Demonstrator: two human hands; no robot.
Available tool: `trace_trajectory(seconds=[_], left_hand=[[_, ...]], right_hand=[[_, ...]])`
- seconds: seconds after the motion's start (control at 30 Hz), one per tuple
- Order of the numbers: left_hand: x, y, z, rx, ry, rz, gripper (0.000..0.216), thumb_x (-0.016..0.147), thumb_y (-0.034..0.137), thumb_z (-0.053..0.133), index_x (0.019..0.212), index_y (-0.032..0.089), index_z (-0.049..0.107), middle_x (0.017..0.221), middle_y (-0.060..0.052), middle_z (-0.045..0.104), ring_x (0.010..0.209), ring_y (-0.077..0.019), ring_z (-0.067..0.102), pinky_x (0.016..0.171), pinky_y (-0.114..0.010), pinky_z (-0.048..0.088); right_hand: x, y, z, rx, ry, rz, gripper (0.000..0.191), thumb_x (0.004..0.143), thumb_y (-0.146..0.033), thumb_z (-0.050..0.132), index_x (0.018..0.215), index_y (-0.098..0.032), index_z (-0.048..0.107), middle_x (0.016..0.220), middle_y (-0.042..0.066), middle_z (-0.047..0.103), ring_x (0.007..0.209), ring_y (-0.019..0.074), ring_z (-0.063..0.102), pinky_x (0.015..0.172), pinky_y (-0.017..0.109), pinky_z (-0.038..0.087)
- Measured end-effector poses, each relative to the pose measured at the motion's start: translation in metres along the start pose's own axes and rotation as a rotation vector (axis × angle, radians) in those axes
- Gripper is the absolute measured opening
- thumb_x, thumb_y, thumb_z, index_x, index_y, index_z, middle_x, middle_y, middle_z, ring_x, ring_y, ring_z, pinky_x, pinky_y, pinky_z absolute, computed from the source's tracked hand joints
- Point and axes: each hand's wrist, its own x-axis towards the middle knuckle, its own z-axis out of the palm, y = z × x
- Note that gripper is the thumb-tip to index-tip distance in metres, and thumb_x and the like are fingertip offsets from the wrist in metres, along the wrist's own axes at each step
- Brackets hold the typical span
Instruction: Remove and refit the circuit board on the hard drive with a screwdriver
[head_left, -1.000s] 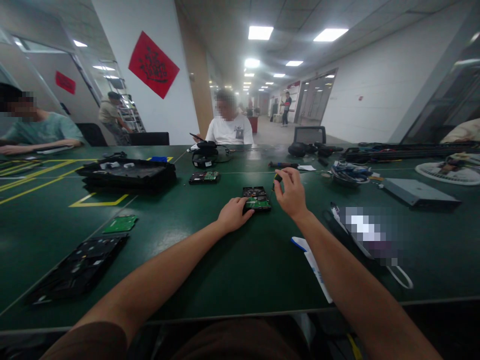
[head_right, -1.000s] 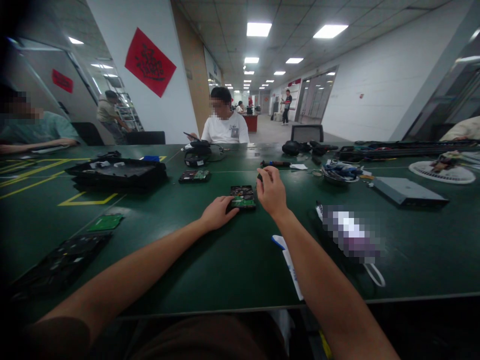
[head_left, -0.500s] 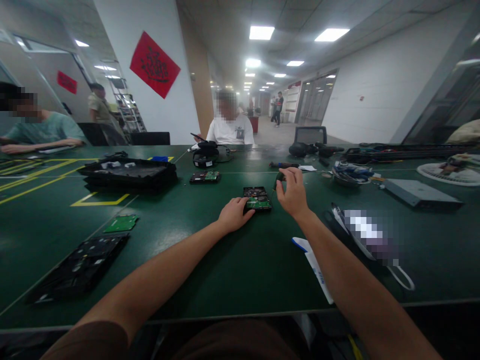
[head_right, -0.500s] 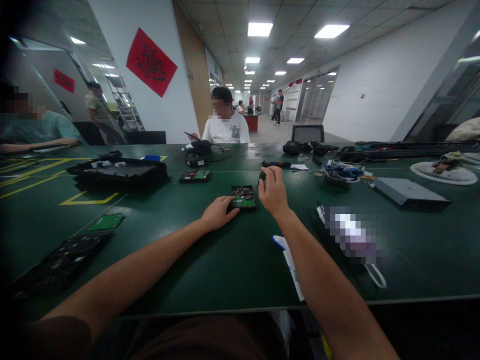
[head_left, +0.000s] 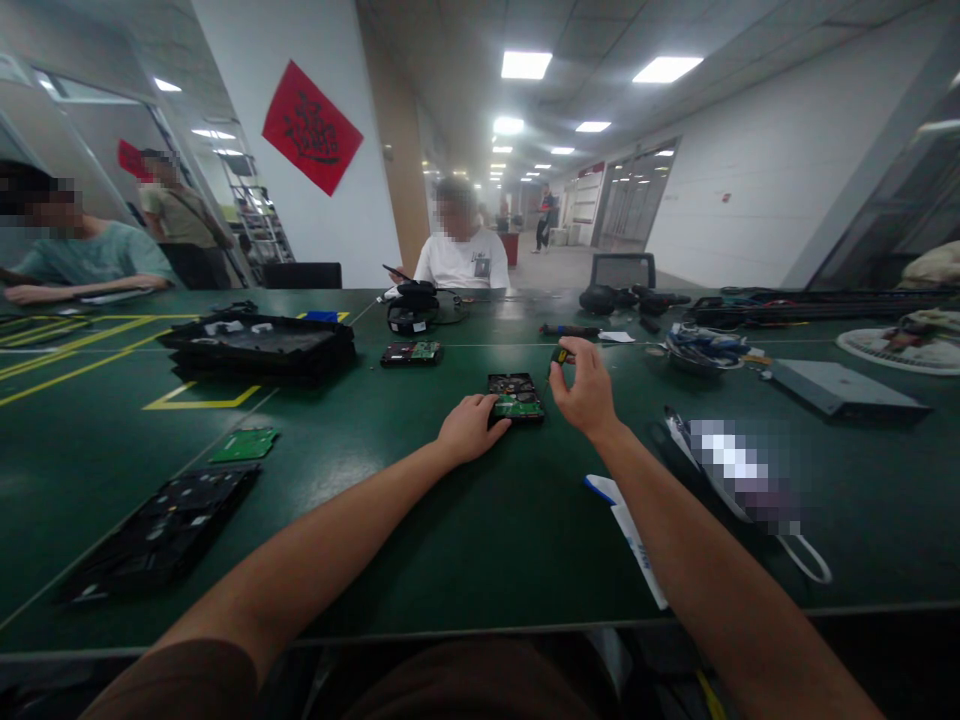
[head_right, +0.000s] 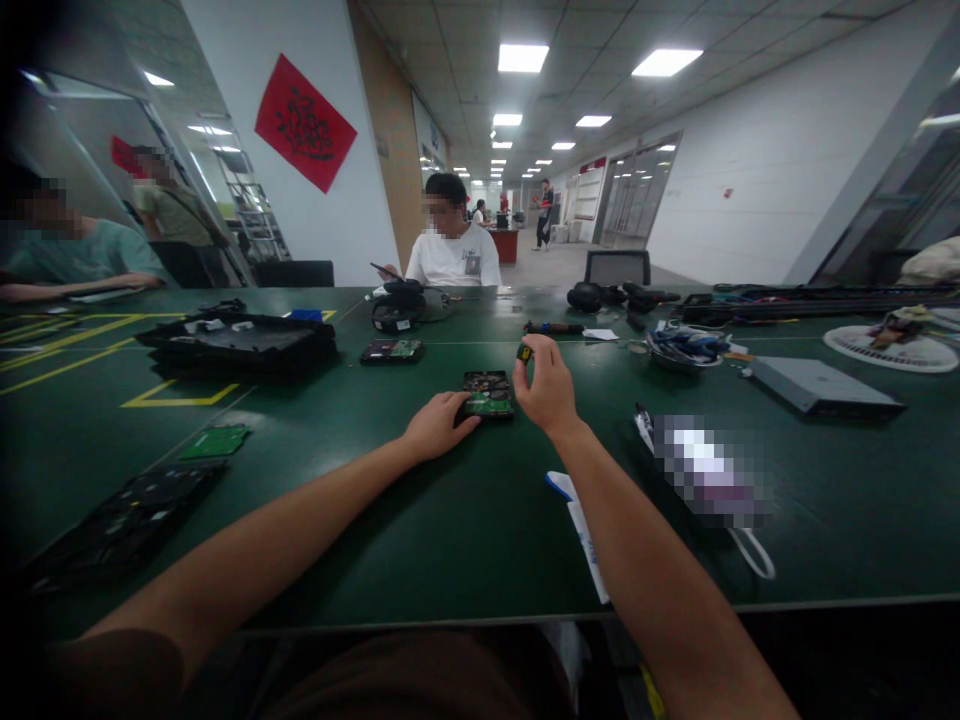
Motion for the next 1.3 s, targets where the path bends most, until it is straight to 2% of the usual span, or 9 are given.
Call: trace_trajectory(seconds=[0.47,0.7,0.93,1.03,1.13,1.3], left_hand=[[-0.0006,0.0033,-0.0029,0.003,0.003,0.003,0.057,0.098,0.052,0.058,0.144,0.018,0.055,0.134,-0.014,0.065,0.130,-0.0309,0.056,0.109,-0.042,0.047],[-0.0010,0.0018,-0.0022,0.003,0.002,0.012,0.057,0.099,0.052,0.057,0.144,0.018,0.054,0.135,-0.014,0.065,0.129,-0.0311,0.056,0.109,-0.042,0.047],[-0.0006,0.0008,-0.0022,0.006,-0.007,0.009,0.058,0.099,0.052,0.056,0.145,0.018,0.053,0.135,-0.015,0.064,0.131,-0.0310,0.056,0.109,-0.042,0.047],[-0.0008,0.0012,-0.0030,0.001,-0.009,0.004,0.057,0.099,0.052,0.057,0.145,0.019,0.053,0.135,-0.014,0.065,0.130,-0.0308,0.056,0.108,-0.042,0.047],[-0.0012,0.0015,-0.0031,-0.003,-0.002,0.006,0.057,0.099,0.053,0.057,0.145,0.020,0.054,0.135,-0.014,0.065,0.130,-0.0309,0.056,0.108,-0.042,0.048],[-0.0012,0.0014,-0.0012,0.006,0.017,0.014,0.057,0.099,0.053,0.056,0.144,0.019,0.055,0.134,-0.013,0.065,0.128,-0.0310,0.057,0.108,-0.041,0.048]], right_hand=[[-0.0008,0.0021,0.0008,-0.032,0.035,0.068,0.033,0.093,-0.033,0.063,0.122,-0.019,0.055,0.109,0.012,0.067,0.089,0.0254,0.066,0.085,0.044,0.058],[-0.0005,0.0047,0.0010,-0.050,-0.004,0.076,0.034,0.093,-0.032,0.061,0.125,-0.021,0.054,0.110,0.012,0.066,0.091,0.0262,0.065,0.084,0.044,0.057],[0.0004,0.0060,-0.0018,-0.054,0.024,0.157,0.034,0.092,-0.038,0.063,0.120,-0.021,0.054,0.106,0.010,0.065,0.085,0.0241,0.064,0.082,0.043,0.057],[-0.0002,0.0078,-0.0017,-0.038,0.027,0.159,0.037,0.091,-0.038,0.064,0.121,-0.021,0.053,0.109,0.012,0.066,0.092,0.0265,0.066,0.085,0.044,0.057],[-0.0017,0.0077,-0.0003,-0.001,-0.009,0.164,0.045,0.088,-0.036,0.066,0.127,-0.021,0.049,0.111,0.013,0.067,0.097,0.0282,0.068,0.086,0.045,0.057],[-0.0041,0.0056,0.0031,0.039,-0.112,0.220,0.055,0.086,-0.029,0.065,0.136,-0.021,0.043,0.099,0.008,0.071,0.084,0.0260,0.071,0.076,0.041,0.057]])
